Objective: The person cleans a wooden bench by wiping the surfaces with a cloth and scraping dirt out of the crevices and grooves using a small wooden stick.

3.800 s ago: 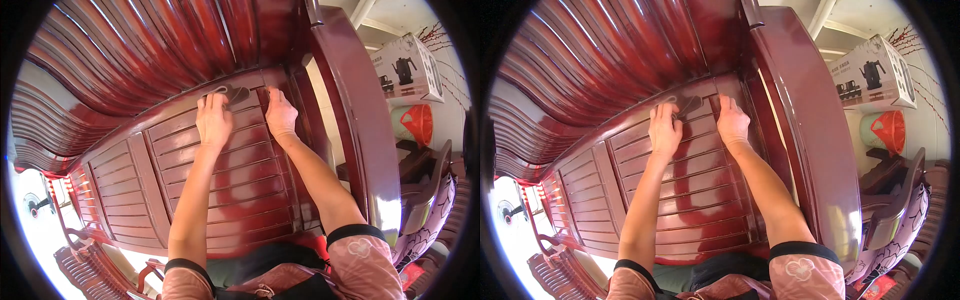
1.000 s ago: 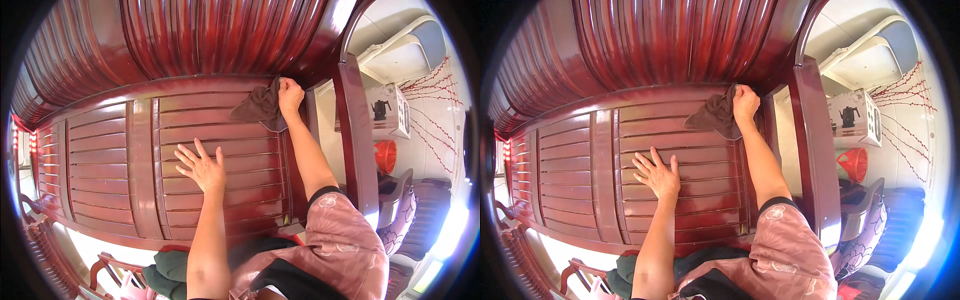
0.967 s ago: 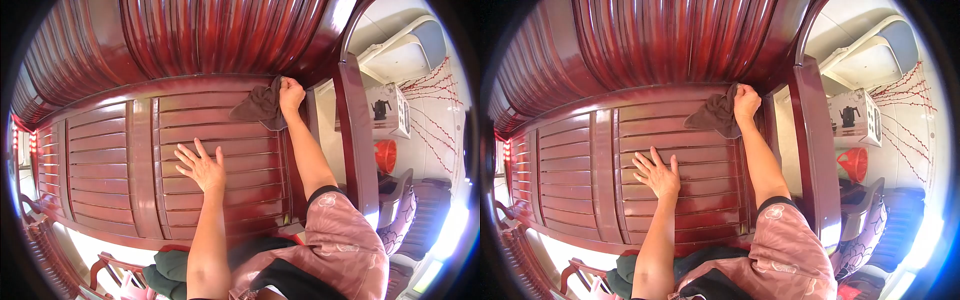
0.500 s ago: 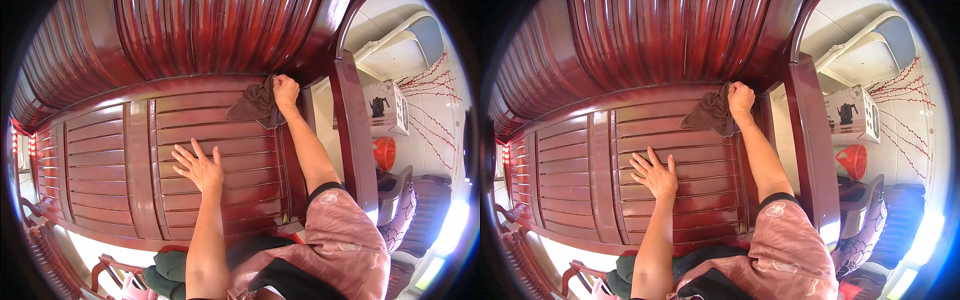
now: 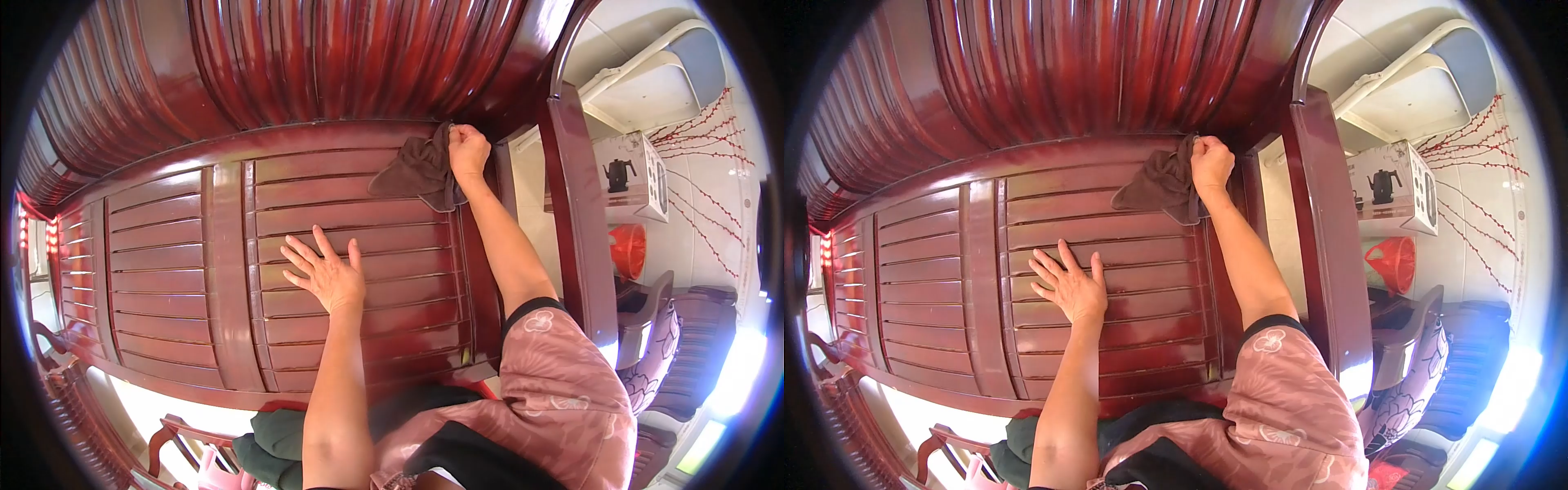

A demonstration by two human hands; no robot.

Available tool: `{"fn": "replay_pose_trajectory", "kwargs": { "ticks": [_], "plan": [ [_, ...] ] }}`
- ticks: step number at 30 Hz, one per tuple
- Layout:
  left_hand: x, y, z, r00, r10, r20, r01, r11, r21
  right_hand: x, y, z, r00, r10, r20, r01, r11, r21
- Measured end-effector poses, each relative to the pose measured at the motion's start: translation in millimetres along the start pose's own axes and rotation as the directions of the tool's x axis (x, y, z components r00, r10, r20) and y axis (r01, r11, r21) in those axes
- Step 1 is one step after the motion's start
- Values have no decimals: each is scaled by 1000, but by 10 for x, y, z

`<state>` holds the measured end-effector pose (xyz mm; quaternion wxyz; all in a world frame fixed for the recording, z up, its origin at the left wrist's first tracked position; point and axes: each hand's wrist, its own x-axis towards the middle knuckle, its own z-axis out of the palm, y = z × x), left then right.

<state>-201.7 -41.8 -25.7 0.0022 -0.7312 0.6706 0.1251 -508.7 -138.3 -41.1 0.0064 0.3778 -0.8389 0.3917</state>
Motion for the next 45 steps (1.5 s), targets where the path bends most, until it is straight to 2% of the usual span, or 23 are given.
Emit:
{"fn": "replay_pose_trajectory", "kwargs": {
  "ticks": [2,5,8,14,17,20,23,26,29,32,35,38,39,42,45],
  "plan": [
    [-4,-9,3,1000,3,1,-3,1000,2,-5,21,58,997,30,-68,-27,999,35],
    [-11,-7,-16,1000,2,4,-2,1000,4,6,15,102,998,18,-66,-17,1000,17],
    [-8,3,-14,1000,2,-3,-2,1000,3,5,-11,-24,992,-119,44,122,989,-84],
    [-7,-10,4,1000,6,-8,-6,1000,4,45,-46,-18,999,-22,-24,22,1000,-20],
    [-12,-2,-6,1000,2,-3,-2,1000,5,40,-17,47,999,-40,-17,38,991,-130],
    [-12,10,-12,1000,1,-5,-1,1000,3,38,-29,-46,997,-68,48,72,993,-91],
    [-5,6,-11,1000,2,-10,-2,1000,2,-38,21,-18,999,18,-37,-16,999,43],
    [-13,-3,-5,1000,5,-8,-5,1000,3,-76,-35,27,975,220,-22,-210,950,231],
    [-11,9,-30,1000,2,-1,-2,1000,6,-64,-98,63,957,284,-63,-264,939,219],
    [-13,10,-24,1000,-1,-6,1,1000,7,24,154,360,955,242,-169,-224,967,119],
    [-10,5,-8,1000,2,-10,-2,1000,13,6,-76,413,816,576,-55,-490,739,462],
    [-12,7,3,1000,1,-8,-1,1000,20,30,-368,397,657,753,35,-566,461,683],
    [-12,4,12,1000,2,-12,-2,1000,21,43,-393,423,623,781,55,-545,382,747],
    [-6,9,14,1000,3,-12,-2,1000,23,-7,-389,467,652,758,1,-500,429,752],
    [0,5,7,1000,1,-9,-1,1000,29,-25,-397,454,676,737,-29,-524,507,684]
  ]
}}
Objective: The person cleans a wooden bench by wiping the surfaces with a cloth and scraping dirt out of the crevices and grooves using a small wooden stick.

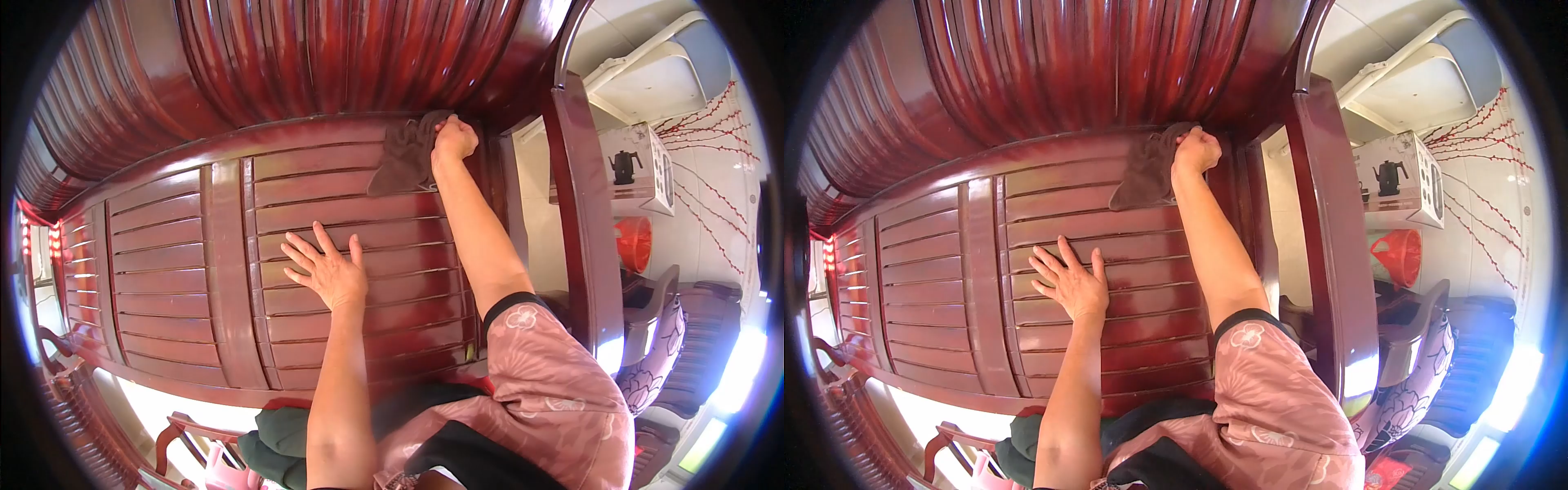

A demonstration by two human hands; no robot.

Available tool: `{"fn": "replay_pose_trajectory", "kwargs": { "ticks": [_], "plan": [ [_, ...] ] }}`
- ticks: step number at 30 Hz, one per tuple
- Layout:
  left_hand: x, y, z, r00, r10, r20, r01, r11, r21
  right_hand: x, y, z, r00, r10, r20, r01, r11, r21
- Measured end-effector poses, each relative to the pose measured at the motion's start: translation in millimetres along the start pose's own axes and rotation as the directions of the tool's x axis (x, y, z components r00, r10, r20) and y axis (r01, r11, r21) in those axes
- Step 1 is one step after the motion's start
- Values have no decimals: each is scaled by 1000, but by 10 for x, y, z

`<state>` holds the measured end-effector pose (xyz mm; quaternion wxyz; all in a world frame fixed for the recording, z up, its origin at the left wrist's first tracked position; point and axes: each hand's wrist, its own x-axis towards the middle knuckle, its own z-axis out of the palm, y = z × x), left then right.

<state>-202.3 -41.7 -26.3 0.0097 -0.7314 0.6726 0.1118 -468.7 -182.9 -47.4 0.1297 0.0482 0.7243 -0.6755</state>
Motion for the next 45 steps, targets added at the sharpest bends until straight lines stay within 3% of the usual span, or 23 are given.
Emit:
{"fn": "replay_pose_trajectory", "kwargs": {
  "ticks": [6,13,16,25,28,35,41,45],
  "plan": [
    [-1,11,-7,1000,-7,16,7,1000,-10,-23,-342,-35,985,172,-3,-172,980,-101],
    [-12,1,-16,1000,-4,15,4,1000,-10,-29,-123,-194,984,13,176,-10,1000,-17],
    [-6,9,-11,1000,-5,7,5,1000,-10,-26,-232,-133,987,37,154,-31,999,-39],
    [-15,12,-42,1000,-3,16,4,1000,-21,176,-275,34,926,378,-11,-371,914,165],
    [3,23,-61,1000,-6,30,6,1000,-26,64,-238,-124,932,359,38,-360,933,17],
    [1,5,-37,999,-11,40,11,1000,-16,-58,-269,-118,986,87,140,-76,994,-85],
    [-4,0,-17,1000,-4,24,4,1000,-10,14,-233,14,983,185,10,-184,981,-58],
    [-3,23,-38,1000,-9,28,9,1000,-13,30,-312,-210,983,71,170,-41,985,-169]
  ]
}}
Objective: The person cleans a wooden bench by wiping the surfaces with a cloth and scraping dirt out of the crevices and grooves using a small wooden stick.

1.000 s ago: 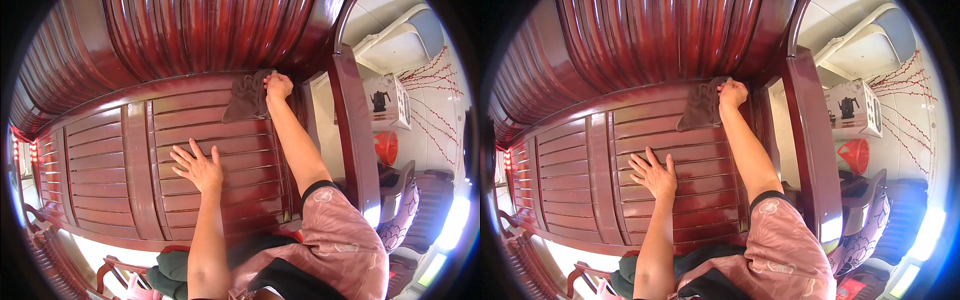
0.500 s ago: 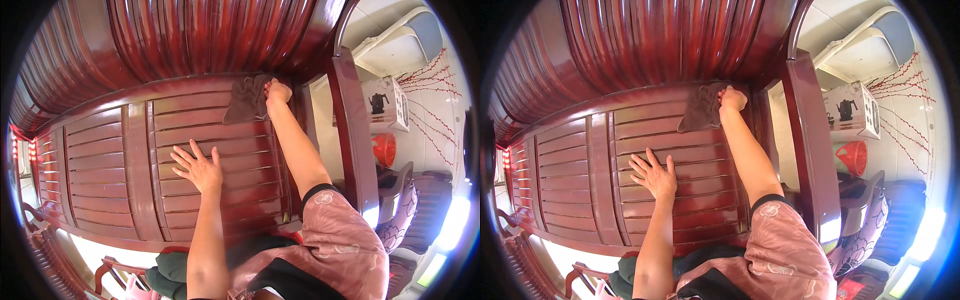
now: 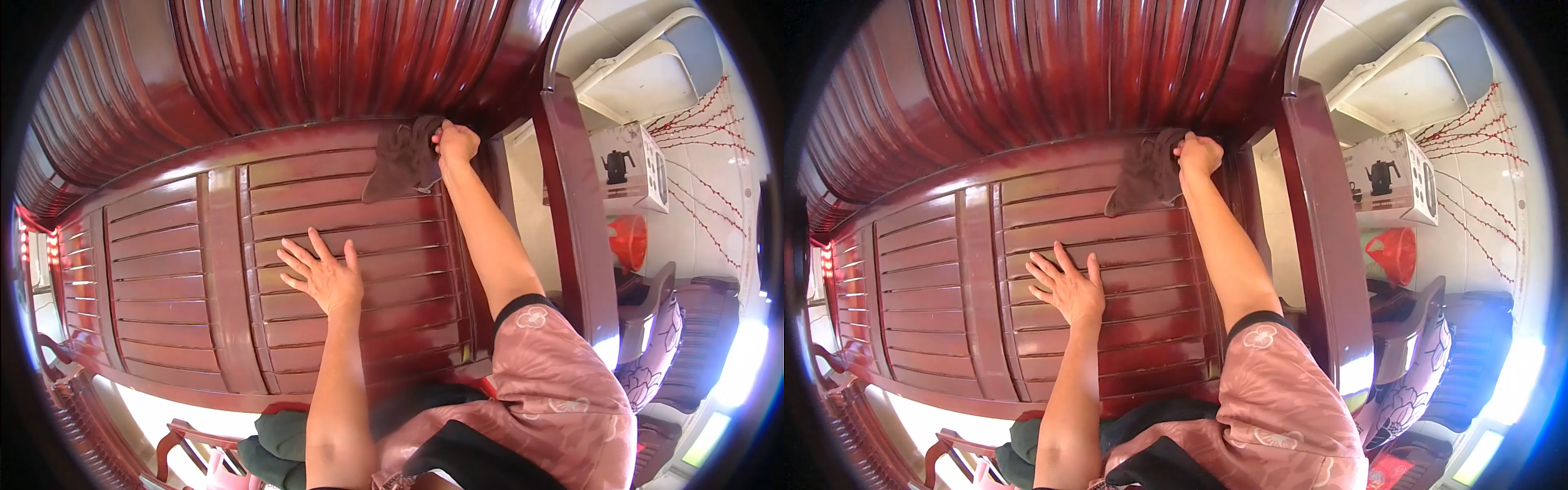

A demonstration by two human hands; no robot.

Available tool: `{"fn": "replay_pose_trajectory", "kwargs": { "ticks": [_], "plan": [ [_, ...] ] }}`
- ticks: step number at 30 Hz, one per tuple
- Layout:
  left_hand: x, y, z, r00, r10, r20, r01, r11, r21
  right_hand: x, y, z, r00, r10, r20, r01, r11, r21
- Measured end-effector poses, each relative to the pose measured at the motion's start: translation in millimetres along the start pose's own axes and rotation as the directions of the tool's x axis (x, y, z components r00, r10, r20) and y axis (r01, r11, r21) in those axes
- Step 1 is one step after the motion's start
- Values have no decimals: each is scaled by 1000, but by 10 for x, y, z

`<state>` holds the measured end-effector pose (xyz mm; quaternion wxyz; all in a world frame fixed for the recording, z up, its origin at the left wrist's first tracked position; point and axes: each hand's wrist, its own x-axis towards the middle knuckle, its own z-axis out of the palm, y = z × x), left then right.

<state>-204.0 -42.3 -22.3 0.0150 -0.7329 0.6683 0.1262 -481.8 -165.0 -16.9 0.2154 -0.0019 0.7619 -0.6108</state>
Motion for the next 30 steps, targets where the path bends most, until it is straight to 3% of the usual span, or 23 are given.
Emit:
{"fn": "replay_pose_trajectory", "kwargs": {
  "ticks": [6,9,12,15,18,22,26,30],
  "plan": [
    [-8,-26,24,1000,7,-9,-7,1000,1,85,128,-48,993,-109,36,110,994,-13],
    [6,-27,42,1000,12,-25,-12,1000,6,90,79,43,996,-87,-12,87,995,-42],
    [-6,-34,61,999,17,-35,-17,1000,5,184,90,104,991,125,-48,-117,983,140],
    [5,-21,38,999,13,-35,-13,1000,3,313,6,-46,982,187,-12,-186,981,60],
    [-7,-12,27,999,10,-34,-10,1000,-4,271,108,-245,998,41,50,-37,996,-86],
    [-5,-25,34,1000,12,-29,-12,1000,5,281,295,-221,997,-29,76,30,999,-22],
    [-3,-21,31,1000,8,-24,-8,1000,12,113,49,-15,992,-123,2,123,992,-33],
    [-4,-26,30,1000,4,-15,-4,1000,9,239,148,83,997,-25,-69,14,987,-159]
  ]
}}
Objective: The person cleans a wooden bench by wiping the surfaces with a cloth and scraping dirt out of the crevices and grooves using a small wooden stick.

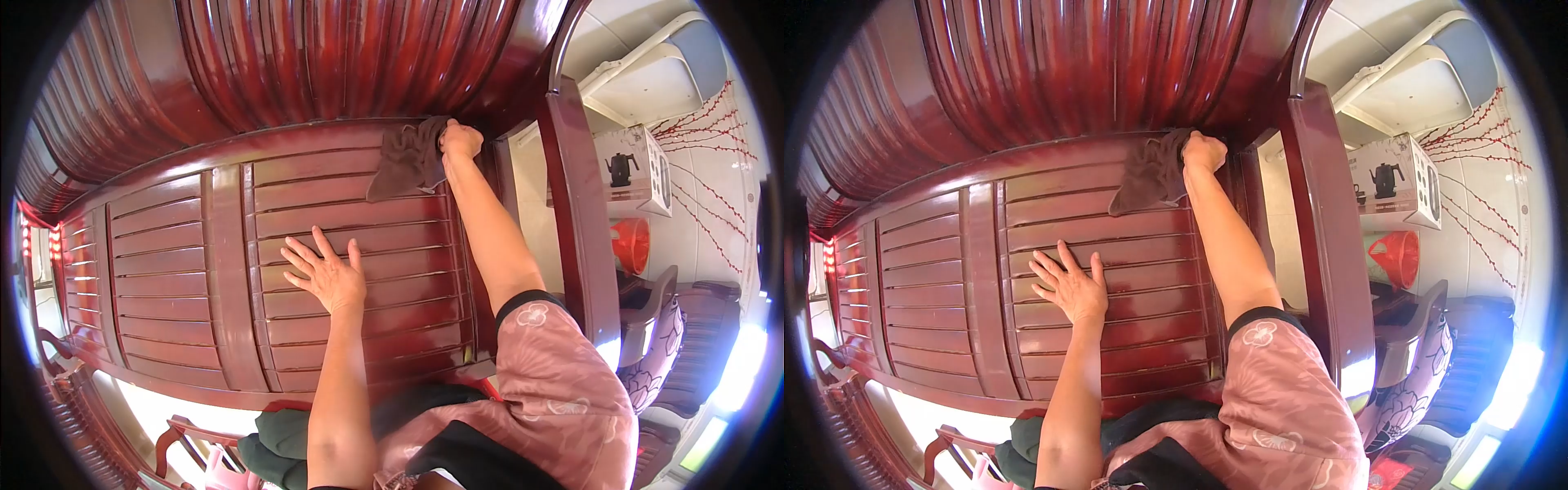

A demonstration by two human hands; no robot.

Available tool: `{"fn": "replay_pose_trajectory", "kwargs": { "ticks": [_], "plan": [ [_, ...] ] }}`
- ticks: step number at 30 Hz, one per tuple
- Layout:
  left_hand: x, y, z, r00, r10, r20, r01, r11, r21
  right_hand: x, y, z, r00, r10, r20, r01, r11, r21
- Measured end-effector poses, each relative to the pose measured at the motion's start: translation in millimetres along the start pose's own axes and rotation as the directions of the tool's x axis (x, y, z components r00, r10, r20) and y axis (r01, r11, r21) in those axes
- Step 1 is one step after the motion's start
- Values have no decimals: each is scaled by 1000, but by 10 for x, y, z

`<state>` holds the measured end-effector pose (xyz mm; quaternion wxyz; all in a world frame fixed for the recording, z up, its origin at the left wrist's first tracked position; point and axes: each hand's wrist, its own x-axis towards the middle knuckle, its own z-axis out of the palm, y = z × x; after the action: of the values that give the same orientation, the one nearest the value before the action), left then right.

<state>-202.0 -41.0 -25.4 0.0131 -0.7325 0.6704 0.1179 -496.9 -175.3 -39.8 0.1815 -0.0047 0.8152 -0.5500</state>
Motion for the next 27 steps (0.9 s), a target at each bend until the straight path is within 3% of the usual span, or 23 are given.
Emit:
{"fn": "replay_pose_trajectory", "kwargs": {
  "ticks": [3,6,9,12,13,16,17,20,23,27],
  "plan": [
    [-1,20,-45,1000,-5,18,5,1000,-12,-31,-43,-61,979,199,33,-201,946,253],
    [9,7,-28,1000,2,4,-2,1000,-11,-51,173,-310,996,59,63,-76,948,309],
    [-13,-17,-13,1000,10,6,-10,1000,-12,-117,333,-466,975,-221,-22,198,818,540],
    [0,0,-2,1000,8,-6,-9,1000,-11,-169,357,-466,825,-536,-180,564,761,320],
    [2,-3,5,1000,10,-8,-10,1000,-9,-180,355,-443,820,-556,-138,566,750,342],
    [0,-11,9,1000,11,-14,-11,1000,-7,-166,365,-371,871,-438,223,353,873,335],
    [-2,-7,9,1000,11,-17,-11,1000,-8,-185,355,-279,767,-612,194,597,791,131],
    [1,-5,12,1000,12,-21,-12,1000,2,-247,236,-109,729,-661,178,676,736,-32],
    [0,-2,-2,1000,9,-7,-9,1000,12,-207,148,9,764,-632,130,633,694,-345],
    [-3,3,7,1000,7,-22,-7,1000,6,-211,102,-29,796,-578,178,590,680,-435]
  ]
}}
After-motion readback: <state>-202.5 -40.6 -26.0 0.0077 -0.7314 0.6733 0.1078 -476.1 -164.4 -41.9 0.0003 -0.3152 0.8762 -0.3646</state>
